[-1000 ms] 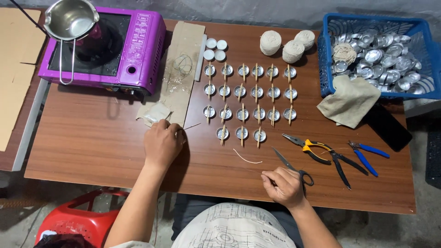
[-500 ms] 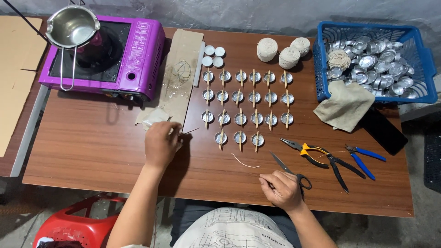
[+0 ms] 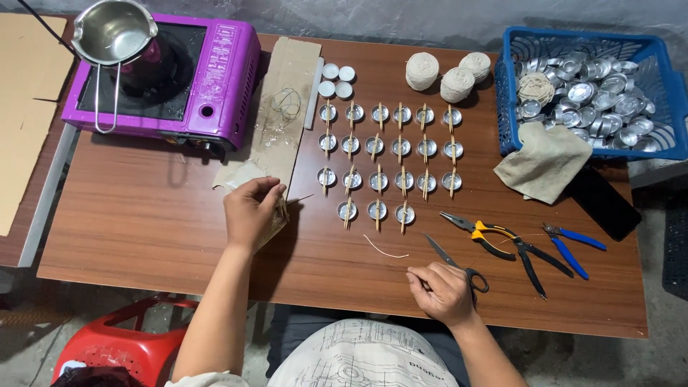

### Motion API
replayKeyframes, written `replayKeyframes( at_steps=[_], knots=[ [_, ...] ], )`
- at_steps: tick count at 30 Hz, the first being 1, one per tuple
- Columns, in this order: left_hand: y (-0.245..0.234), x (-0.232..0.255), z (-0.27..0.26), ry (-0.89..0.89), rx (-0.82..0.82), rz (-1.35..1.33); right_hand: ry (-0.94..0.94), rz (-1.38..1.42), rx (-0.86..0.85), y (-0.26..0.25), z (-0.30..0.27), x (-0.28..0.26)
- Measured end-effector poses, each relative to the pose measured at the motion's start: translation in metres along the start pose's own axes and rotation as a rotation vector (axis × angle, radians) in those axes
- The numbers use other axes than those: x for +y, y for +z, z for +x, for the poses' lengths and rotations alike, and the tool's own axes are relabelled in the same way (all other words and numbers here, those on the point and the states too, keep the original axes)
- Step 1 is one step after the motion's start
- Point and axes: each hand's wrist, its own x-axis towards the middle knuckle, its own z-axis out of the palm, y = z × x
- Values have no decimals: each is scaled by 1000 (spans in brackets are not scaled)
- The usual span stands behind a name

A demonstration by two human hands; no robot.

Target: The person prepares a wick by wrapping it around a wooden stick and cutting it with scissors. They then use pliers to adjust the wick and place it into a small metal cup. Finally, they pour a liquid from a metal pot into the cups containing the wicks.

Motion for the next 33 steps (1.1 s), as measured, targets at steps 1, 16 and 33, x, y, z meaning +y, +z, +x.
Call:
replayKeyframes(
  at_steps=[1, 16, 33],
  knots=[
    [-1, -2, 1, -1, 0, 1, 0, 1, -1, 0, 0, 0],
    [2, 16, -13, -131, -14, -271, 23, -18, -15, 0, 0, 0],
    [31, 68, -204, -507, -1348, -1001, 27, 12, 17, -2, 1, 2]
  ],
)
